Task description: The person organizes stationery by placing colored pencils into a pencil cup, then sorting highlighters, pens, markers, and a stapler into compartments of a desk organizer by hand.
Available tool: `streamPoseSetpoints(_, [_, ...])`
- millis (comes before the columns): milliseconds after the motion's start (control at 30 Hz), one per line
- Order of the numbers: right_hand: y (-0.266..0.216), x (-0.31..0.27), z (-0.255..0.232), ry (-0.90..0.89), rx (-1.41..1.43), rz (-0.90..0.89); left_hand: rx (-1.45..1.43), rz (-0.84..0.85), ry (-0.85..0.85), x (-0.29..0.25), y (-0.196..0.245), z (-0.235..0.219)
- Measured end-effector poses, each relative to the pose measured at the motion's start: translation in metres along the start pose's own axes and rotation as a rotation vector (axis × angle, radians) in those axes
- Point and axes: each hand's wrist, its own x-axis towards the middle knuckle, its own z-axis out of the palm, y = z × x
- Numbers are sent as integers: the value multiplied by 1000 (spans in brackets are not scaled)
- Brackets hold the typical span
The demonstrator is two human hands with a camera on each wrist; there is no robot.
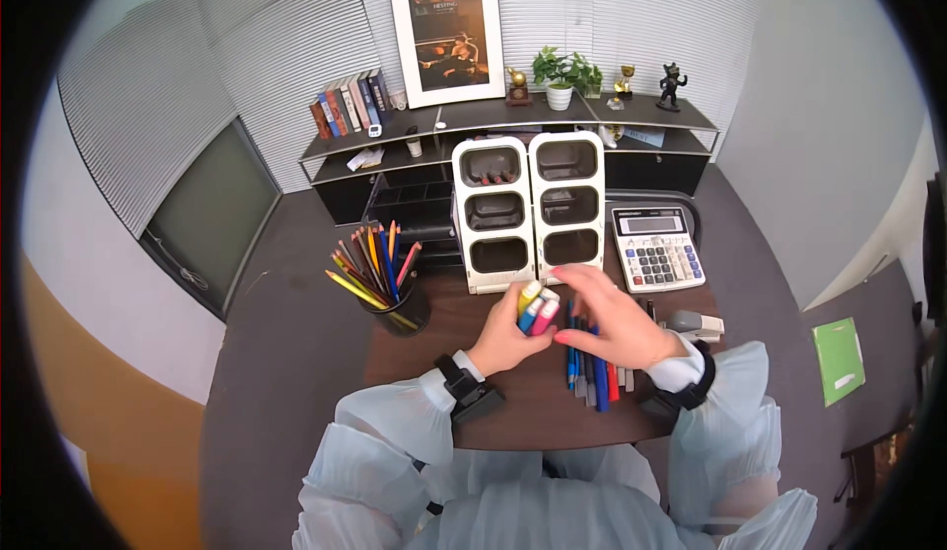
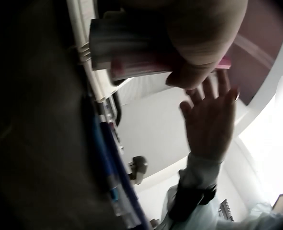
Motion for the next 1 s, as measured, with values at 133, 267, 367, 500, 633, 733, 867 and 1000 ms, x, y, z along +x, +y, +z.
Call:
streamPoseSetpoints(133, [19, 21, 25, -104, -132, -32, 55, 51, -41, -3, -19, 5])
streamPoseSetpoints(267, [20, 24, 44, -29, -347, -62, 3, 45, -65, -4, -29, 8])
streamPoseSetpoints(367, [18, 25, 48, -63, -398, -57, -86, 43, -67, -3, -29, 8])
streamPoseSetpoints(500, [20, 33, 45, -115, -337, -74, -121, 105, -73, -3, -36, 7])
streamPoseSetpoints(633, [19, 38, 48, -130, -335, -33, -167, 3, -78, -5, -33, 4])
streamPoseSetpoints(733, [21, 41, 45, -95, -225, -7, -88, 105, -36, -5, -24, -1])
streamPoseSetpoints(867, [26, 46, 27, -36, -112, -24, -194, 47, 22, -6, -24, 3])
streamPoseSetpoints(1000, [21, 63, -22, 231, -134, -80, -153, 62, 105, -3, -32, 1])
